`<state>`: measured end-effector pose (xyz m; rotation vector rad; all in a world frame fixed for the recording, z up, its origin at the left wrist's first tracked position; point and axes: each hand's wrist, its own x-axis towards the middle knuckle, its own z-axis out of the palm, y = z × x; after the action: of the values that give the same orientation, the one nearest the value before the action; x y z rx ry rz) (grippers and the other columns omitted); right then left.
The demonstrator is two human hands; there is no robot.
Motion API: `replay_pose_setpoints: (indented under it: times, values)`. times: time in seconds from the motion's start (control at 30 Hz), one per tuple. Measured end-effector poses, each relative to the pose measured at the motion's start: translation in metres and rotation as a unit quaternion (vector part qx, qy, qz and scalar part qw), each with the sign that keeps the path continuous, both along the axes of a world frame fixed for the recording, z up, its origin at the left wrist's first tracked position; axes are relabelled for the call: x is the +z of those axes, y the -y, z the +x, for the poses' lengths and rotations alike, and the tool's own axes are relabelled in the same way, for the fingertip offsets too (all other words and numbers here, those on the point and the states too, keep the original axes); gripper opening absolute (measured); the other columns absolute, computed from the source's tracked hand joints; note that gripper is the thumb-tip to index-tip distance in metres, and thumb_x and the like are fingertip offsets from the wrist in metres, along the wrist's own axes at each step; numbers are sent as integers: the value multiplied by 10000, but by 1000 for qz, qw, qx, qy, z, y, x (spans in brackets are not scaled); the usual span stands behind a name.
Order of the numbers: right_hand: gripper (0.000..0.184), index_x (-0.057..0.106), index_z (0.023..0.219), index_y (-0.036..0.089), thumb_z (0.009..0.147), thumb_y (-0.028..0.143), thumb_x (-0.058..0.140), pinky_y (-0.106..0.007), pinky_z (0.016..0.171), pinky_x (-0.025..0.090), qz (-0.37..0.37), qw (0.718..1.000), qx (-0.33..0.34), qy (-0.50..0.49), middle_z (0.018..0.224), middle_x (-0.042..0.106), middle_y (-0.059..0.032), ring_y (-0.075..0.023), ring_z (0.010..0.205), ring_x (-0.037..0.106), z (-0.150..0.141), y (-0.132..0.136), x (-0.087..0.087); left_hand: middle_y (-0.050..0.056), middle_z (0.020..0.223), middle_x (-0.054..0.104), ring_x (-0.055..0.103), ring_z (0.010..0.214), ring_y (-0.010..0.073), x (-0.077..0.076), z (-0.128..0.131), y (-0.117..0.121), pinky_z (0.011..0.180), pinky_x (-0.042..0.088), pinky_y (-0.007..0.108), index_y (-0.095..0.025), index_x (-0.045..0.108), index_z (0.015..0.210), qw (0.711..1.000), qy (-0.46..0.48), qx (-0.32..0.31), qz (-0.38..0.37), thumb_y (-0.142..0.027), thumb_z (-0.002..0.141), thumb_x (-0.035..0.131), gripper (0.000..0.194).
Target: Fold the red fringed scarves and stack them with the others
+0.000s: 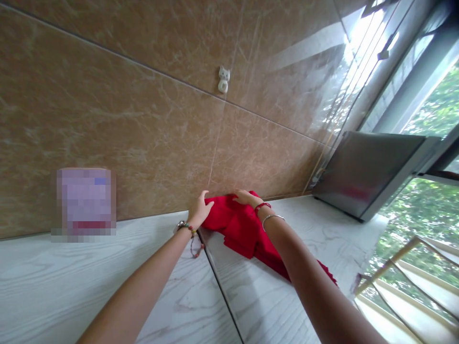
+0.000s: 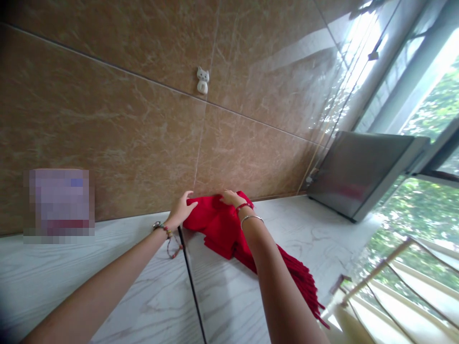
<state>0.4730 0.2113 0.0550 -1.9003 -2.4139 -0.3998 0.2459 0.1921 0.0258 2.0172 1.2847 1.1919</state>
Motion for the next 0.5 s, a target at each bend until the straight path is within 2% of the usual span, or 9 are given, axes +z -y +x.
replay_pose_setpoints:
  times: [0.13,0.3,0.4,0.5]
  values:
    - [206,652,953,171,810,288,564,-295,804,444,4,997,-78,2,1019,653,-115,-219,953,591,4,-6,-11,97,955,632,612,855,170,-11,-4,-12,752,486,277,-120,488,1152,998,51,-21,-43,-197,784,568,385]
    - [241,594,1015,161,893,280,424,-354,868,388,62,990,-129,-3,1123,587,-134,-241,1061,512,13,-1,-15,91,981,634,625,849,145,-26,-4,-15,708,498,237,-129,472,1156,989,108,-53,-87,-205,819,524,349]
    - [245,582,1013,150,904,260,393,-376,884,366,74,988,-138,-3,1129,569,-146,-249,1069,490,15,2,-17,99,1017,622,614,888,154,-26,-3,-12,736,496,250,-130,475,1155,988,116,-50,-88,-207,822,517,344]
    - [319,542,1097,158,865,366,472,-370,899,362,58,992,-111,-2,1170,538,-134,-246,1082,476,15,1,-15,114,1084,590,561,1007,198,-21,-4,-3,857,452,325,-138,469,1185,991,111,-16,-67,-192,816,512,375]
